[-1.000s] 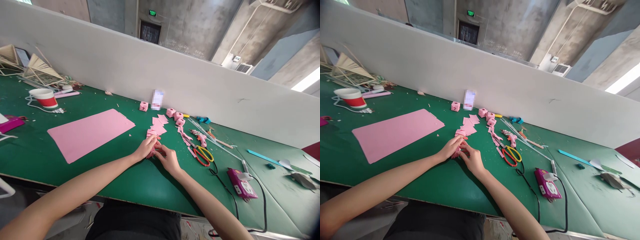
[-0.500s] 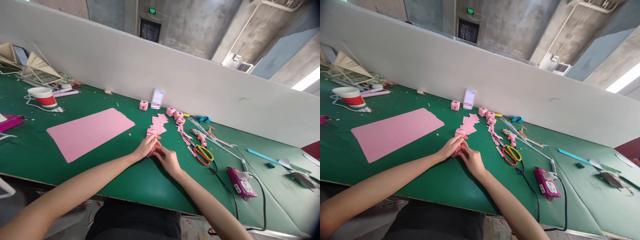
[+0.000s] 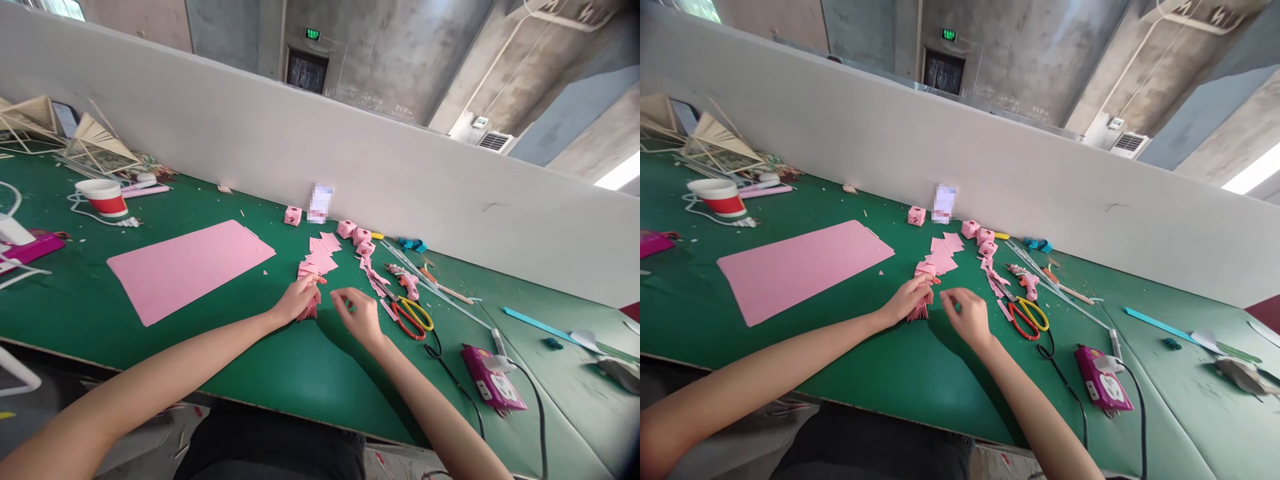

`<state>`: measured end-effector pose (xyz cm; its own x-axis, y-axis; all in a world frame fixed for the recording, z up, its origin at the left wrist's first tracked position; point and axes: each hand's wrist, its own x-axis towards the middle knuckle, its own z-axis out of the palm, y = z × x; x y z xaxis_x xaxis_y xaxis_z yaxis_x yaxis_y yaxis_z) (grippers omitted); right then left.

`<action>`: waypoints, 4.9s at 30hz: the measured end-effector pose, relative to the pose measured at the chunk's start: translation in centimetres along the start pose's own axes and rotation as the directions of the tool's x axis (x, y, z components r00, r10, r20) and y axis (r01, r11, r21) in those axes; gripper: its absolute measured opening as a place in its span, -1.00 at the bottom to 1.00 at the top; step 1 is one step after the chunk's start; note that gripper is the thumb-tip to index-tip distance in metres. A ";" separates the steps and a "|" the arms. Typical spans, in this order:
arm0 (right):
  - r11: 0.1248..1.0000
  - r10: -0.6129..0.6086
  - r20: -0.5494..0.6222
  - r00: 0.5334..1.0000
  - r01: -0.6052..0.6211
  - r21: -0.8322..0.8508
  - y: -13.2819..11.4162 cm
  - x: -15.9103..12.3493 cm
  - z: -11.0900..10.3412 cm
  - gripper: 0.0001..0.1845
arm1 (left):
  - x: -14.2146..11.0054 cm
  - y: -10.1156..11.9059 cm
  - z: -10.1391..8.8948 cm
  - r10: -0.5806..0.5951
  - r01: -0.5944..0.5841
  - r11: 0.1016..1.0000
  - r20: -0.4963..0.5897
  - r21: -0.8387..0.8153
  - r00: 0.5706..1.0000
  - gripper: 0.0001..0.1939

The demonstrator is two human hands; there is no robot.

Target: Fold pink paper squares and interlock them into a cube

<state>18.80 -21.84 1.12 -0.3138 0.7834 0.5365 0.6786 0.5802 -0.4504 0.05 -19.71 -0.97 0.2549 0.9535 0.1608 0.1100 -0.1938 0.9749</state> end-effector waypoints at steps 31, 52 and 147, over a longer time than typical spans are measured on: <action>0.950 0.307 0.226 0.925 -0.313 -0.009 3.1 8.5 3.5 -0.61 | -0.3 0.5 0.0 -0.025 0.025 0.998 -0.007 0.050 1.000 -0.70; 0.991 0.130 0.190 0.973 -0.119 -0.067 -2.6 -0.9 3.2 -0.81 | -0.2 0.2 0.1 -0.032 0.032 0.999 -0.005 -0.007 0.999 -0.62; 0.907 0.047 0.237 0.970 -0.141 0.398 -3.1 -2.1 1.7 -0.67 | -0.3 0.5 0.1 -0.049 0.050 0.998 -0.055 0.028 0.997 -0.67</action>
<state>16.18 -24.90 0.20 -0.4301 0.8403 0.3300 0.3955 0.5040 -0.7678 0.11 -20.08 -0.54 0.1956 0.9732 0.1214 0.1493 -0.1519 0.9771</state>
